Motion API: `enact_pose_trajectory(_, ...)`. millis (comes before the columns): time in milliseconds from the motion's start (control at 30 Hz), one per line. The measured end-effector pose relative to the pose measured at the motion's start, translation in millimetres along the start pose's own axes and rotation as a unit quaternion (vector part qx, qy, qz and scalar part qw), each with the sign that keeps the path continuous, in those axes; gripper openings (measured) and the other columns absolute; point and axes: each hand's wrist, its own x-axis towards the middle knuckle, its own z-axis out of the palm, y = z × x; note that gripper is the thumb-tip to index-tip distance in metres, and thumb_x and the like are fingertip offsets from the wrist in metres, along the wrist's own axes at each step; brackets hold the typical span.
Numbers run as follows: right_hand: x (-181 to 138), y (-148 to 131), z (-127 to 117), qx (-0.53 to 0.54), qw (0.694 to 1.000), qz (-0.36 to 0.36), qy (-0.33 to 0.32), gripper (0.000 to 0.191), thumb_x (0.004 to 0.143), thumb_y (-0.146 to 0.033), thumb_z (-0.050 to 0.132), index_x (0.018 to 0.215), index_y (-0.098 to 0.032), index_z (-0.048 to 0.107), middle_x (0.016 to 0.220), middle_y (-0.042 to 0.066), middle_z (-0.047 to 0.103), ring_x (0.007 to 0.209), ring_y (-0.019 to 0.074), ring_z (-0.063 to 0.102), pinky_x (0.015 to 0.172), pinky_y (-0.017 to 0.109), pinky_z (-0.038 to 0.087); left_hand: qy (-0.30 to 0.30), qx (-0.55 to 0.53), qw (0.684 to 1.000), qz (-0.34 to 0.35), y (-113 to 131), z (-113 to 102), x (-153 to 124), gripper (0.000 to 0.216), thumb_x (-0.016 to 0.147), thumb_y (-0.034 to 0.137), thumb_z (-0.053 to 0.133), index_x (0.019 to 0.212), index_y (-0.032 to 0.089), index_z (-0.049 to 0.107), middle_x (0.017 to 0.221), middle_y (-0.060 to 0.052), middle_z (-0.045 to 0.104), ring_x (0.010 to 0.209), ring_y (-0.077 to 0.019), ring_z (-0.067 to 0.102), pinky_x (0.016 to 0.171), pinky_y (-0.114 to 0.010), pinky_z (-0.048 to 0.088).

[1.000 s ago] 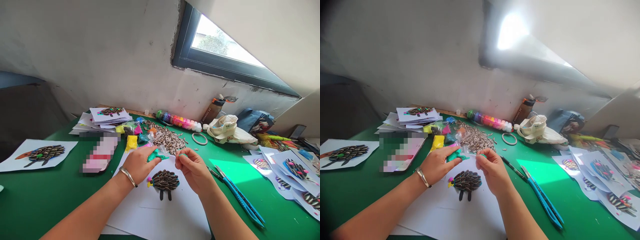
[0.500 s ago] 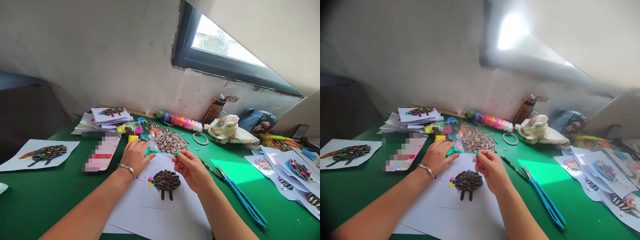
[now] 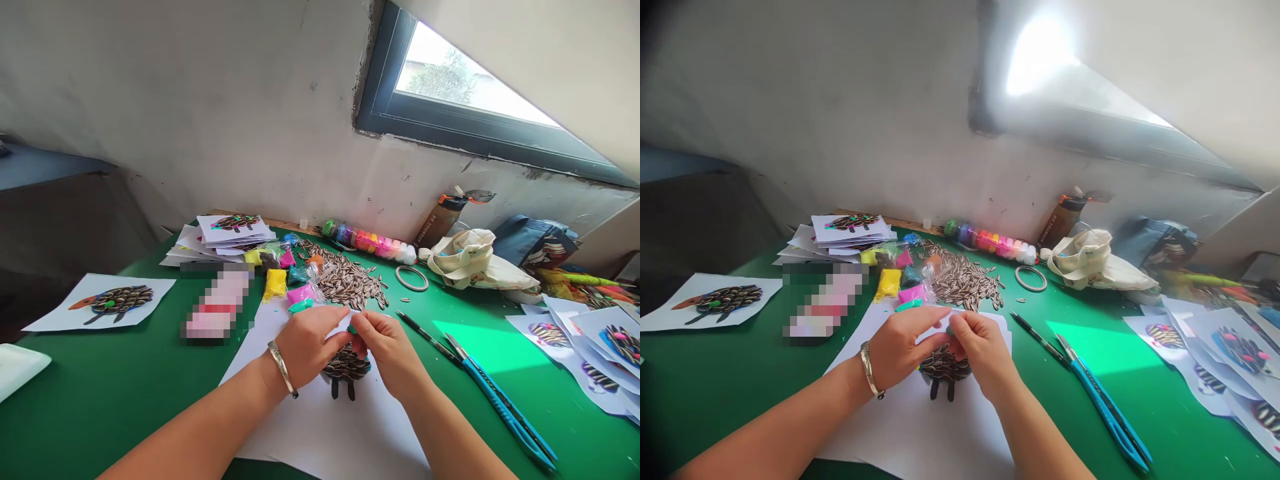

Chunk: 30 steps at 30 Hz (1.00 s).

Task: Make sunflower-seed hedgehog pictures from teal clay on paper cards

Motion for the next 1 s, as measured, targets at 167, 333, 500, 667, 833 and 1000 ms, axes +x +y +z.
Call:
enact_pose_trajectory(167,-3,-1,4,-0.054,0.998,-0.023,0.007,0.046,0.086,-0.054,0.059,0.06,-0.016,0.059,0.054,-0.001,0.053,0.052,0.0099,0.044,0.05,0.022,0.034,-0.049,-0.045,0.998,-0.013,10,1,2,0.02,0.092,0.011,0.05,0.084,0.021,0.066,0.08,0.002,0.07,0.075,-0.0138,0.064,0.073,-0.024,0.049)
enact_pose_trajectory(333,-4,-3,4,-0.086,0.995,-0.04,-0.01,0.047,0.089,-0.053,0.053,0.064,-0.015,0.061,0.06,0.001,0.056,0.056,0.0112,0.047,0.053,0.023,0.037,-0.034,0.018,0.999,0.016,9,0,1,0.024,0.096,0.015,0.045,0.08,0.018,0.063,0.074,-0.001,0.068,0.068,-0.0154,0.062,0.067,-0.027,0.046)
enact_pose_trajectory(500,-7,-4,5,-0.116,0.991,-0.032,-0.055,0.052,0.09,-0.058,0.047,0.067,-0.015,0.064,0.063,0.003,0.059,0.056,0.0122,0.05,0.052,0.024,0.038,-0.025,0.04,0.999,0.02,8,0,1,0.032,0.098,0.021,0.043,0.073,0.017,0.061,0.063,0.0,0.063,0.059,-0.0144,0.057,0.059,-0.027,0.043)
enact_pose_trajectory(667,-9,-2,0,-0.174,0.984,-0.01,-0.038,0.063,0.092,-0.063,0.035,0.065,-0.015,0.066,0.06,0.005,0.061,0.053,0.014,0.053,0.051,0.026,0.042,-0.03,-0.013,0.999,-0.012,10,-1,2,0.028,0.097,0.021,0.046,0.075,0.018,0.063,0.067,0.001,0.064,0.063,-0.0134,0.058,0.062,-0.025,0.043)
enact_pose_trajectory(833,-8,-2,0,-0.227,0.958,-0.171,0.045,0.032,0.09,-0.044,0.055,0.105,-0.019,0.068,0.083,0.005,0.067,0.066,0.0149,0.057,0.06,0.027,0.048,-0.048,-0.177,0.965,-0.189,14,-11,12,0.026,0.092,0.029,0.051,0.073,0.019,0.065,0.061,0.003,0.058,0.056,-0.0112,0.055,0.055,-0.022,0.043)
enact_pose_trajectory(1000,-8,-6,4,-0.23,0.936,-0.265,0.031,0.019,0.091,-0.025,0.054,0.101,-0.023,0.07,0.082,0.004,0.066,0.071,0.0155,0.059,0.064,0.028,0.048,-0.095,-0.342,0.874,-0.331,15,-16,18,0.038,0.081,0.05,0.061,0.064,0.017,0.064,0.063,-0.001,0.061,0.056,-0.0133,0.058,0.054,-0.023,0.049)
